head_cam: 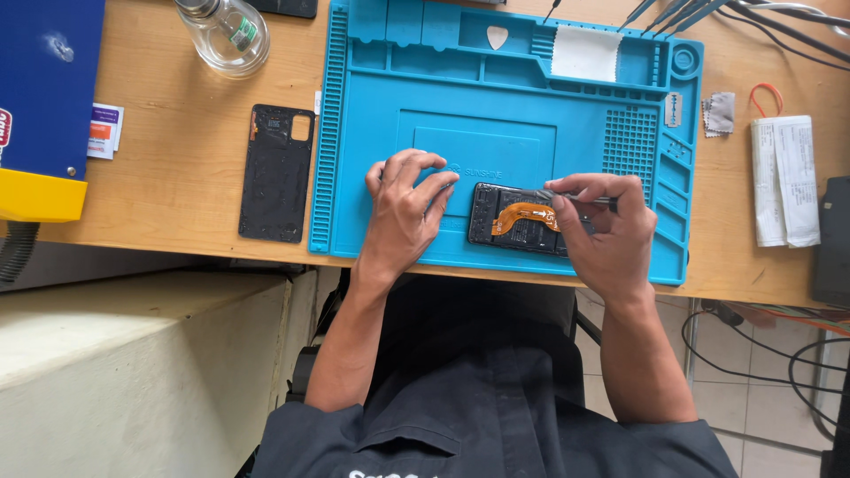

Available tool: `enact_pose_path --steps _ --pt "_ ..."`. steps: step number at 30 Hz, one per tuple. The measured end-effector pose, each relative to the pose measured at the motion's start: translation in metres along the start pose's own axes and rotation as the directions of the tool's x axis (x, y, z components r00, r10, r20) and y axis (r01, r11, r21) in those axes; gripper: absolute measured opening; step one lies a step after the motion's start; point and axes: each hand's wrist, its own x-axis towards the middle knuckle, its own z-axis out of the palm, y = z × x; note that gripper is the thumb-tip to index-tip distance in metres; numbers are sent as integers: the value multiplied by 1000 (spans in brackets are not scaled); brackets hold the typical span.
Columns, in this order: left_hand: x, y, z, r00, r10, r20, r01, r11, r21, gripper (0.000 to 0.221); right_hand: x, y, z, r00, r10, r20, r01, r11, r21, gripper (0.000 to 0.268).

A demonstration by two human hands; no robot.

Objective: The person uses a screwdriver and tweezers to remove screws and a metal bracket from the back of a smartphone. They then lift the back cover off the device, revealing the internal components, and place the cover on the workbench.

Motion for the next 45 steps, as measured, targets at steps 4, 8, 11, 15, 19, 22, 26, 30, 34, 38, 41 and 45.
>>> enact_pose_path --steps 4,8,11,15,19,22,26,30,34,38,41,45 --pt "0 1 -1 1000 -8 15 8 1000 3 11 1 1 2 1000 12 5 -12 1000 1 22" --pt "1 3 -3 1000 -26 12 26 999 -32 10 -4 16 -1 992 54 -114 -41 992 117 27" --pt "0 4 -3 999 -52 -4 52 996 -70 10 -16 35 -7 967 109 -232 -69 983 172 33" --pt "6 10 -7 989 -148 8 148 984 -99 17 -32 37 -11 845 334 -417 -219 928 300 39" --pt "42 22 -8 994 -109 30 110 993 -34 16 -37 55 -17 792 440 -423 -211 848 486 33" --pt "87 36 2 990 80 119 -73 995 -62 19 -34 57 -18 831 425 -359 -176 813 554 14" --pt "153 43 55 951 282 126 -239 930 -278 27 -32 57 -18 865 392 -314 -235 869 436 7" --pt "208 30 134 959 246 144 -208 949 -236 52 -33 60 -20 868 393 -303 -231 861 454 8" --pt "242 12 192 970 163 180 -131 975 -177 63 -33 60 -22 872 387 -299 -206 845 493 8" --pt "254 18 207 971 189 149 -163 972 -171 30 -34 60 -24 876 395 -277 -212 831 514 9" --pt "258 18 212 970 194 144 -172 973 -153 18 -34 61 -24 874 406 -266 -227 827 515 9" --pt "259 2 231 957 229 178 -223 973 -55 44 -33 61 -24 878 402 -259 -223 823 522 10"
